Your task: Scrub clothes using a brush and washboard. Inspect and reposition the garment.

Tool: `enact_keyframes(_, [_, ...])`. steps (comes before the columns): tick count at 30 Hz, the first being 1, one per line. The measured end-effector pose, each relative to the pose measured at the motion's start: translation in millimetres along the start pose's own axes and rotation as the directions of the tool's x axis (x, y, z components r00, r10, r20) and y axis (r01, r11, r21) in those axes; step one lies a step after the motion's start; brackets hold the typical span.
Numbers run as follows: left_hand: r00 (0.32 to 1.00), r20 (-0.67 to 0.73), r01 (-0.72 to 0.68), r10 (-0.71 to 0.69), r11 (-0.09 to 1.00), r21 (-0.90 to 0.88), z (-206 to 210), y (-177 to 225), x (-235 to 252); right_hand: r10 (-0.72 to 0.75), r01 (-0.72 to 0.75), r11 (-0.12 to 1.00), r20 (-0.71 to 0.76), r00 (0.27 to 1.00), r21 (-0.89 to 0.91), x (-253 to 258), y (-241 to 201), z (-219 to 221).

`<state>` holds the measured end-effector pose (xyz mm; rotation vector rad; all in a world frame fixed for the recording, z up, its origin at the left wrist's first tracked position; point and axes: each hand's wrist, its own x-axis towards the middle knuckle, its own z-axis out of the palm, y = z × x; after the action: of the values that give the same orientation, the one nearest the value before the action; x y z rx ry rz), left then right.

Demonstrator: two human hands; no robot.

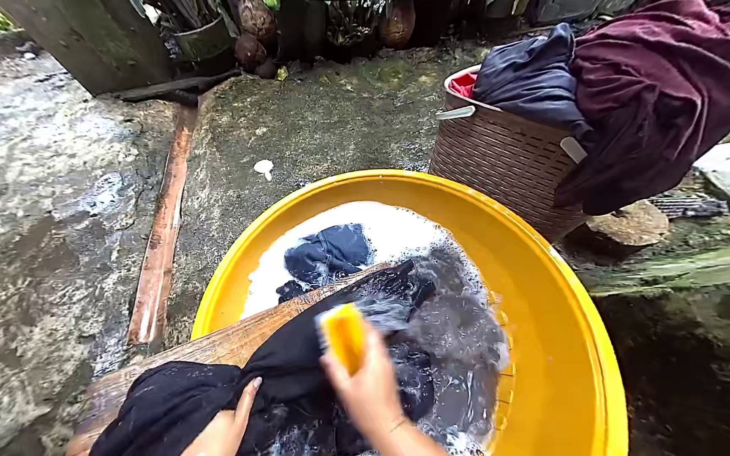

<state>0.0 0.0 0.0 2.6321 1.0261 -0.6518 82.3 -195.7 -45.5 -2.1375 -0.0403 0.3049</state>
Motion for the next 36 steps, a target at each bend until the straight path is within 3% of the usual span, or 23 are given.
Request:
enact_keyframes(3, [0.995,0.085,0.045,-0.049,0.998,0.049,-2.4,7.7,-4.3,-0.259,0.328,0.934,0.366,0.894,-0.14,-17.7,-52.3,36.6])
enact_keyframes(5, [0.988,0.116,0.093,-0.098,0.995,0.042,-4.4,10.2,-3.5,-0.246,0.363,0.895,0.392,0.886,-0.259,-0.4,-40.2,34.9])
enact_keyframes(8, [0.992,0.065,0.103,-0.105,0.994,0.021,4.1,8.8,1.4,-0.117,0.165,0.85,0.126,0.985,-0.501,53.7,42.6,-15.2])
enact_keyframes(10, [0.992,0.085,0.088,-0.092,0.995,0.047,8.0,10.6,1.1,0.115,-0.095,0.796,-0.005,0.993,-0.598,88.8,88.7,-65.5])
enact_keyframes(12, [0.994,0.07,0.074,-0.079,0.995,0.065,7.5,11.8,2.7,0.29,-0.262,0.747,-0.055,0.955,-0.611,114.5,94.8,-87.7])
enact_keyframes(14, [0.997,0.038,0.061,-0.064,0.997,0.055,8.8,12.7,2.8,0.334,-0.316,0.799,-0.058,0.941,-0.512,111.7,63.3,-81.1])
enact_keyframes(15, [0.999,0.02,0.049,-0.05,0.998,0.047,7.5,14.0,4.8,0.295,-0.274,0.851,-0.023,0.955,-0.449,100.8,38.0,-68.4])
enact_keyframes(17, [0.998,0.013,0.053,-0.054,0.998,0.045,5.5,14.8,5.0,0.1,-0.036,0.928,0.157,0.983,-0.371,57.4,-12.2,-24.8])
enact_keyframes(19, [0.997,0.051,0.063,-0.066,0.997,0.051,0.0,17.6,0.5,-0.184,0.299,0.899,0.342,0.922,-0.321,20.8,-36.2,18.6])
enact_keyframes(21, [0.991,0.104,0.074,-0.079,0.996,0.054,-4.1,18.1,0.3,-0.313,0.432,0.844,0.361,0.878,-0.319,28.2,-28.8,33.3])
enact_keyframes(23, [0.995,0.075,0.067,-0.071,0.997,0.046,-2.0,15.4,1.2,-0.223,0.345,0.839,0.311,0.924,-0.422,63.6,-3.9,13.6])
enact_keyframes(25, [0.996,0.062,0.065,-0.068,0.996,0.053,0.6,14.6,0.6,-0.055,0.155,0.832,0.199,0.979,-0.533,104.5,31.9,-25.5])
enact_keyframes(28, [0.997,0.044,0.053,-0.056,0.997,0.056,2.5,14.8,2.1,0.157,-0.128,0.784,-0.006,0.988,-0.608,161.2,73.2,-81.6])
enact_keyframes(30, [0.999,0.005,0.034,-0.034,0.997,0.069,6.8,12.3,2.4,0.211,-0.226,0.748,-0.099,0.972,-0.624,180.8,74.5,-90.1])
enact_keyframes(32, [0.999,-0.03,0.014,-0.012,0.997,0.073,9.1,10.8,1.5,0.221,-0.246,0.802,-0.113,0.969,-0.544,173.8,45.6,-75.9])
enact_keyframes(34, [0.999,-0.052,0.008,-0.005,0.998,0.056,9.0,11.8,4.4,0.113,-0.073,0.892,0.063,0.992,-0.447,136.5,-9.6,-45.1])
enact_keyframes(36, [1.0,-0.024,0.021,-0.02,0.999,0.045,8.3,13.0,2.8,-0.071,0.241,0.88,0.389,0.919,-0.409,85.3,-44.7,-4.8])
